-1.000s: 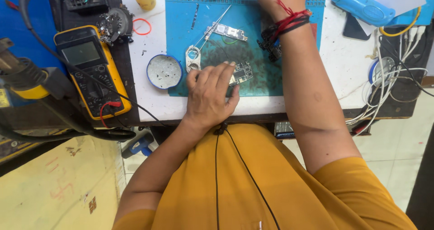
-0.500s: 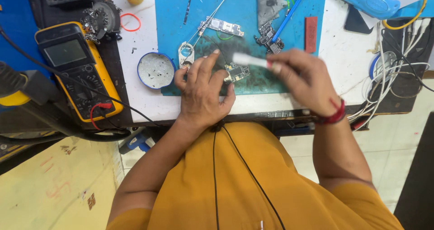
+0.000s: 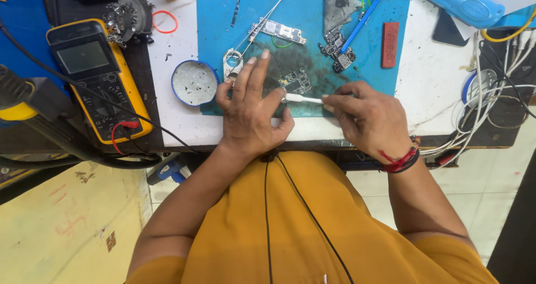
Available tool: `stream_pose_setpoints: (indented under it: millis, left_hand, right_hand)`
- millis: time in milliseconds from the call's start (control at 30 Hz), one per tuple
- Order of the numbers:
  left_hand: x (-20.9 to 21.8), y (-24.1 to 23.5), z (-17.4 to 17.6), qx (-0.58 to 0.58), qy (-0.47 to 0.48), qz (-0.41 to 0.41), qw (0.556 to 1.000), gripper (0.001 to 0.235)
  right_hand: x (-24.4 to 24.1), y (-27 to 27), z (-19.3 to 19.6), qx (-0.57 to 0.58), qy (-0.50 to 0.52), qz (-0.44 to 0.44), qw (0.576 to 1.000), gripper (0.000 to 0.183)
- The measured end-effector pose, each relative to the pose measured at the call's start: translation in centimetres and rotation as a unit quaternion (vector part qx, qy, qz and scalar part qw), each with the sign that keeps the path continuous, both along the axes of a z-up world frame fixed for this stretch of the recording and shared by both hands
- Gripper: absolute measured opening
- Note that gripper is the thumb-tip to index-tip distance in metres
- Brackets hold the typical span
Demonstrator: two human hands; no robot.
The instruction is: The person uses a hot air gun and tweezers to remove a component from a small circuit board, then uses a soldering iron to reflow solder on the board. They clean the board with a toothbrush and a blue pen-like tool, and inspect the work area.
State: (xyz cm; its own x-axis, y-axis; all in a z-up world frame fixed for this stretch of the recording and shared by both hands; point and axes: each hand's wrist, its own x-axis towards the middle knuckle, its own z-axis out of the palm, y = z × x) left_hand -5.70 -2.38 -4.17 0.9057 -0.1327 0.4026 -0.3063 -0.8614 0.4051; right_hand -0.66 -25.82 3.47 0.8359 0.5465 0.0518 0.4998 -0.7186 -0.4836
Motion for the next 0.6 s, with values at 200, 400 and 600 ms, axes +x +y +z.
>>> stream_pose_setpoints:
  millis: [200, 400, 600]
  left_hand:
    - [-0.2, -0.1, -0.8, -0.02, 0.036, 0.005, 0.999, 0.029]
    - [-0.2, -0.8, 0.0, -0.05, 0.042, 0.0, 0.998, 0.026]
    - [-0.6, -0.6, 0.6, -0.061, 0.005, 0.014, 0.998, 0.022]
  right_hand:
    - [-0.9, -0.8, -1.2, -0.018, -0.021, -0.018, 0.999, 0.016]
    - [-2.1, -0.5, -0.5, -0.082, -0.066, -0.032, 0.994, 0.008]
    - [-3.0, 0.8, 0.1, -0.113, -0.054, -0.082, 0.989, 0.013]
